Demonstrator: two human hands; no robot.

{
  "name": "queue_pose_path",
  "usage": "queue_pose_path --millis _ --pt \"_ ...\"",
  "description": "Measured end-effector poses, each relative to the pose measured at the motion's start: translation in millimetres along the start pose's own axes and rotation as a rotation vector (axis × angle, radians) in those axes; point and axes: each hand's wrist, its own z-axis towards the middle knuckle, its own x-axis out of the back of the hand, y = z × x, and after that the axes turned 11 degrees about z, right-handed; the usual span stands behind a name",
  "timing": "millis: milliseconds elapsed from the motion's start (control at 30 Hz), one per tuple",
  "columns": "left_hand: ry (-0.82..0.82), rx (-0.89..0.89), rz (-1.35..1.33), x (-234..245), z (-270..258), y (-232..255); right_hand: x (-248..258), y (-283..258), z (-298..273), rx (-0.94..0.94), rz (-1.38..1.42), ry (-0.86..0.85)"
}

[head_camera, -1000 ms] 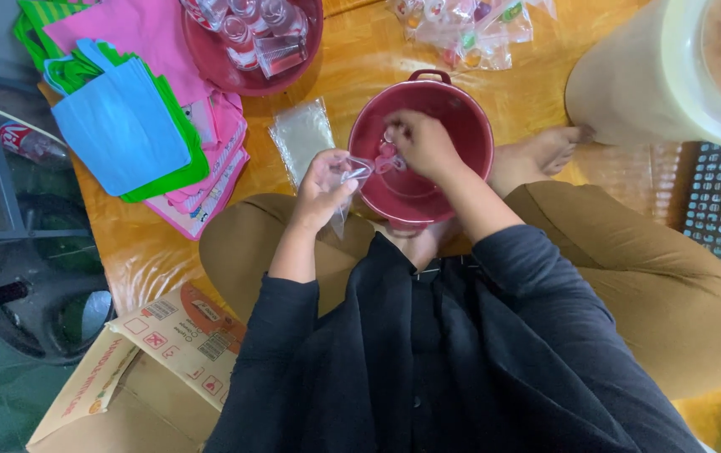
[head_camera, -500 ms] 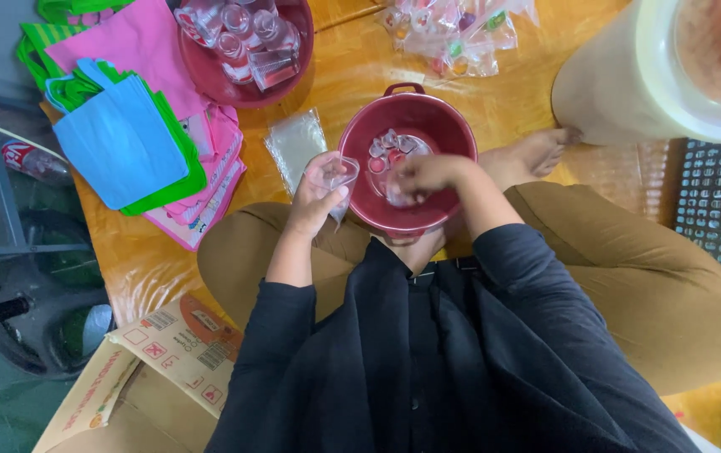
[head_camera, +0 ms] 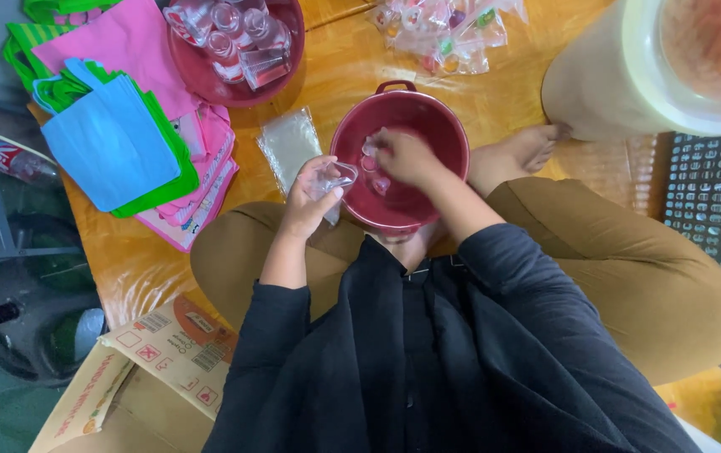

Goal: The person picks up jelly cups from a red bowl and places them into small plastic bags by hand.

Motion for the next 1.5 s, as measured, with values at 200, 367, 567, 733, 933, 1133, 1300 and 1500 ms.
queue_pose_path --millis 200,367,567,733,933,1133,1300,1500 --pt "0.004 0.009 -0.055 -1.8 -0.8 9.1 -78.3 90.5 -23.9 -0.204 -0.198 -0.527" --pt "-0.008 0.022 -0.079 2.9 -4.8 6.3 3.1 -16.5 -12.7 -0.006 0.123 -0.294" --pt "-0.030 -0.035 -0.154 -5.3 -1.4 23.1 46.2 -148.3 -37.2 0.519 0.310 0.051" --pt "0.021 -0.022 -0.146 8.6 -3.5 20.3 11.0 -85.8 -14.2 0.269 0.290 0.081" --pt "0.022 -0.037 -0.224 6.7 -4.9 14.6 -89.4 50.7 -16.4 -0.105 -0.278 -0.214" --pt "-0.014 -0.011 -0.354 2.9 -4.8 27.5 -53.7 27.0 -28.8 -0.257 -0.185 -0.642" --pt "-0.118 -0.079 -0.461 -1.3 -7.7 49.0 29.6 -102.9 -28.5 0.076 0.205 -0.053" --pt "-0.232 -0.118 -0.531 -10.9 -18.0 82.1 81.0 -214.9 -67.2 0.838 0.062 -0.028"
